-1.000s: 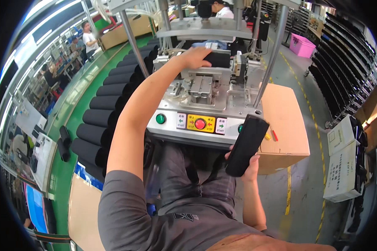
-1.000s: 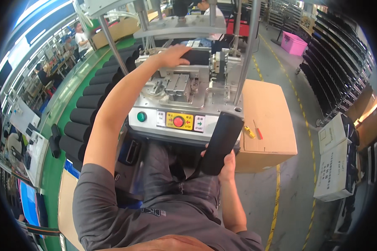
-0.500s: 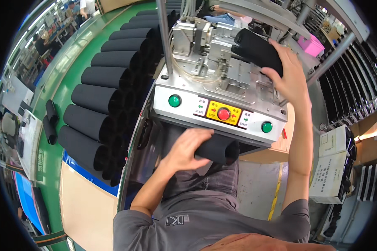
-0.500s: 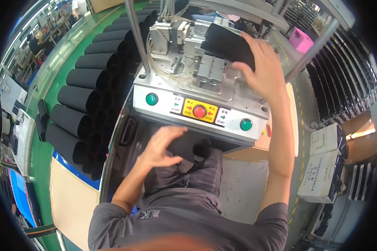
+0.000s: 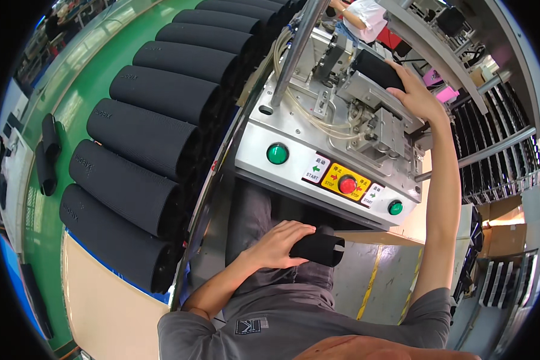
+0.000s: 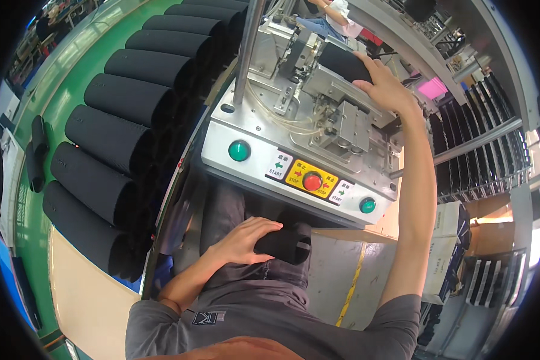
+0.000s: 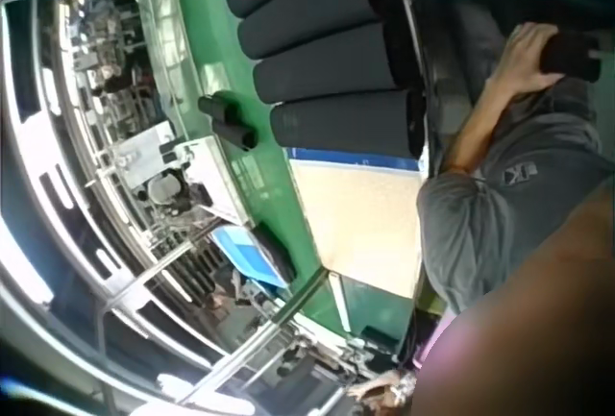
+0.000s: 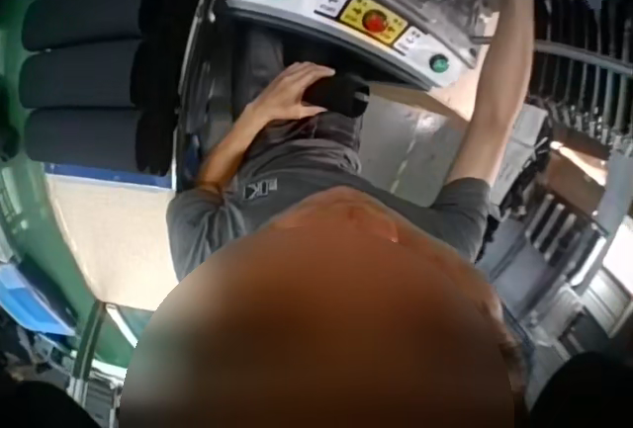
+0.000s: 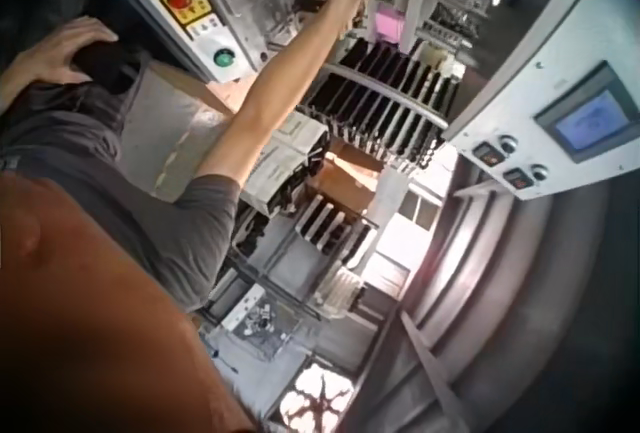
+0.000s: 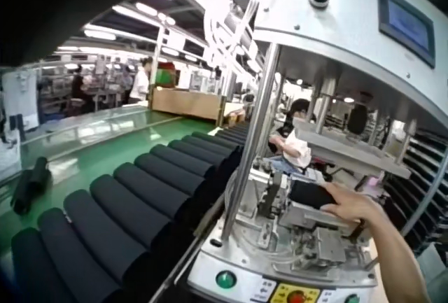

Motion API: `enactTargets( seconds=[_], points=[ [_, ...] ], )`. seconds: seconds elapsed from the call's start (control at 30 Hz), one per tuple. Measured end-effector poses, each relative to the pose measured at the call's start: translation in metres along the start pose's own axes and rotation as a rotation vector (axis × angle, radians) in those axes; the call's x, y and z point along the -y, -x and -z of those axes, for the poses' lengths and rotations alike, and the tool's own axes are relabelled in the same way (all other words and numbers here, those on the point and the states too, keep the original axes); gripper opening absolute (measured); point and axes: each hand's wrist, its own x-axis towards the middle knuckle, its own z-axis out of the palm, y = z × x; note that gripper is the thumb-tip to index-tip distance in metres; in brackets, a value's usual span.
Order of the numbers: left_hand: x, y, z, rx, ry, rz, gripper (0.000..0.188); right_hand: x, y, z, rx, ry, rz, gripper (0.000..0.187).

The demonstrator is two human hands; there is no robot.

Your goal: Manually feeding foam components into a sealing machine on a production line.

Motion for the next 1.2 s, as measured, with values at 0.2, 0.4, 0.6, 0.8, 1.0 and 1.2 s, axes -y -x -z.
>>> enactTargets(
  seconds=[0.2,0.4,0.6,0.8,1.0,1.2],
  points=[
    [0.004,0.001,-0.004,-0.007,0.014,0.027,0.077,-0.003,-0.007,0.000,0.023,-0.107,0.051,0.068],
    [0.008,-0.002,-0.016,0.016,0.034,0.051,0.079,-0.003,-0.011,0.004,0.081,-0.116,-0.001,0.068],
    [0.009,-0.003,-0.023,0.031,0.033,0.072,0.080,0.003,-0.013,0.009,0.138,-0.072,-0.035,0.068],
    [0.011,-0.006,-0.026,0.044,0.054,0.079,0.081,0.007,-0.014,0.007,0.136,-0.045,-0.064,0.067],
    [0.010,-0.010,-0.030,0.059,0.070,0.060,0.080,0.002,-0.013,0.004,0.112,-0.057,-0.043,0.068],
    [0.011,-0.009,-0.036,0.067,0.084,0.094,0.079,0.005,-0.013,0.001,0.097,-0.042,-0.016,0.070]
  ],
)
